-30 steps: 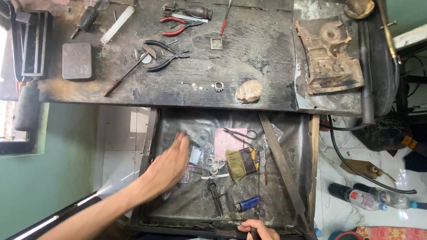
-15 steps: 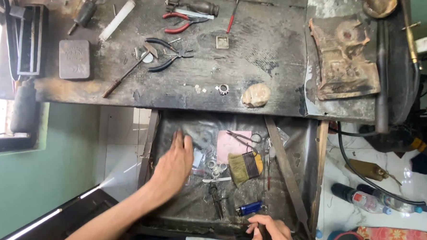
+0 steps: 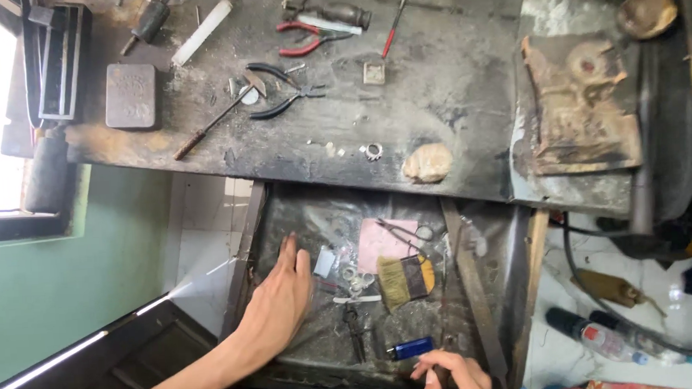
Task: Using a jeweler's saw to cut a small metal component on a bench pin
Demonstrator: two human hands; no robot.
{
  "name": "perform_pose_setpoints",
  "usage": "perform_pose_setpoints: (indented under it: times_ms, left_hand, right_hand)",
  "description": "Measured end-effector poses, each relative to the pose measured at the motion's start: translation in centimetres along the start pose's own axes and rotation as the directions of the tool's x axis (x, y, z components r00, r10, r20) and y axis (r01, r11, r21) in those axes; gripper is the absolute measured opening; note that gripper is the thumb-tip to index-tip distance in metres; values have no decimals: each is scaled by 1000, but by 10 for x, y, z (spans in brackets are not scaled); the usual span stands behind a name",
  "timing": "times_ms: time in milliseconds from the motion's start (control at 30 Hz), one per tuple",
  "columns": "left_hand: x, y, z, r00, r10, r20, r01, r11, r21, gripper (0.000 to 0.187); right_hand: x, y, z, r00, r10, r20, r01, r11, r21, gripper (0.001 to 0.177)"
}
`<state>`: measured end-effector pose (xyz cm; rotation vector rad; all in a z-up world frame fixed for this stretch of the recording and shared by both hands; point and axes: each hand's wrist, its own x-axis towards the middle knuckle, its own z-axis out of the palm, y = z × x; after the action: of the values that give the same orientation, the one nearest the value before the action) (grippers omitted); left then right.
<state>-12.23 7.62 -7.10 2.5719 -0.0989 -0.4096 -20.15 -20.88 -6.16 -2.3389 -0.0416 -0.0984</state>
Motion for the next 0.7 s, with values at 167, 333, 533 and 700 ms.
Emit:
perform_pose_setpoints:
  times_ms: [167, 333, 533, 700]
  left_hand:
    - [-10, -23, -27, 936, -336, 110, 353, 875, -333, 14]
    - [-11, -25, -52, 859, -498, 119, 430, 577, -694, 12]
    - [-6, -14, -62, 866, -499, 41, 349, 544, -763, 10]
    - [15, 6, -72, 895, -430, 117, 365, 555, -748, 11]
  right_hand:
    - [-5, 1, 9, 994, 108, 11, -108, 989, 105, 16]
    - [-2, 5, 1, 993, 3, 120, -14, 996, 92, 20]
    - [-1, 2, -12, 951, 85, 298, -78, 996, -38, 35]
    - [16, -4, -7, 894, -34, 446, -133, 932, 337, 48]
